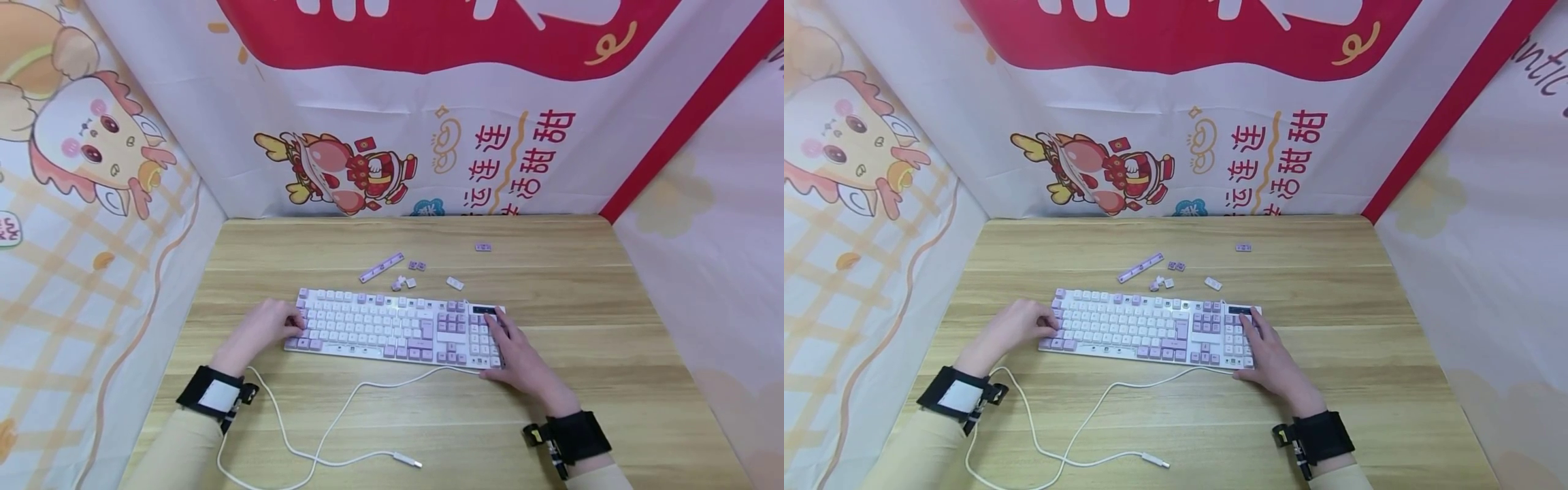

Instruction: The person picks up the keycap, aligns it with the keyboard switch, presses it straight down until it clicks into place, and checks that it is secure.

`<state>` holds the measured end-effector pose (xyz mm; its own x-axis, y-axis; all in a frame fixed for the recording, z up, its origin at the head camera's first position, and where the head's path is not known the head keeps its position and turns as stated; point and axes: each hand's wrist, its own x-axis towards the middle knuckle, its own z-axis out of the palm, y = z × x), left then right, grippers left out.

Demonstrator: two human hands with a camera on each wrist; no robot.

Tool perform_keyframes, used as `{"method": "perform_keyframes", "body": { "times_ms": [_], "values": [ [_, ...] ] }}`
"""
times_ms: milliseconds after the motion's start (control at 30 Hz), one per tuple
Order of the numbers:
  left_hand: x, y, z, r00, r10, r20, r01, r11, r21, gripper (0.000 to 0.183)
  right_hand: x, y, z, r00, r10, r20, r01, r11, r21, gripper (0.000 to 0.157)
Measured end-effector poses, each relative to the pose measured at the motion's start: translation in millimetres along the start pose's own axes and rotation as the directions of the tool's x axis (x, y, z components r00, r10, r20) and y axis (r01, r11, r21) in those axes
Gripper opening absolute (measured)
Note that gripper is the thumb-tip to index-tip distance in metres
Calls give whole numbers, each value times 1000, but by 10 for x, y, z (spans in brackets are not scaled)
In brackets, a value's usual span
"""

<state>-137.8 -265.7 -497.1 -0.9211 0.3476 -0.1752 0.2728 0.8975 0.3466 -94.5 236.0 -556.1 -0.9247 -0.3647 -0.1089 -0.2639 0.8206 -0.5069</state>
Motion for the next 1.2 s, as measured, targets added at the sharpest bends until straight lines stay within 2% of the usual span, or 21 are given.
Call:
{"method": "perform_keyframes", "body": {
  "times_ms": [200, 400, 633, 833, 1200],
  "values": [
    [96, -62, -35, 993, -58, 100, 66, 994, -84, 15, -10, 1, 14, 1000, -7, -7, 7, 1000, -5, 111],
    [169, -179, -64, 982, -102, 158, 119, 987, -105, 26, -16, 7, 46, 1000, -12, -12, 12, 1000, -4, 112],
    [191, -269, -54, 977, -115, 179, 134, 986, -101, 35, -24, -3, 46, 1000, -6, -16, 6, 1000, 9, 112],
    [195, -233, -76, 980, -105, 170, 120, 989, -82, 31, -27, -10, 30, 999, -23, -39, 23, 1000, -5, 112],
    [184, -217, -72, 981, -92, 169, 110, 989, -99, 30, -16, -17, 20, 999, -30, -30, 29, 999, -19, 111]
  ]
}}
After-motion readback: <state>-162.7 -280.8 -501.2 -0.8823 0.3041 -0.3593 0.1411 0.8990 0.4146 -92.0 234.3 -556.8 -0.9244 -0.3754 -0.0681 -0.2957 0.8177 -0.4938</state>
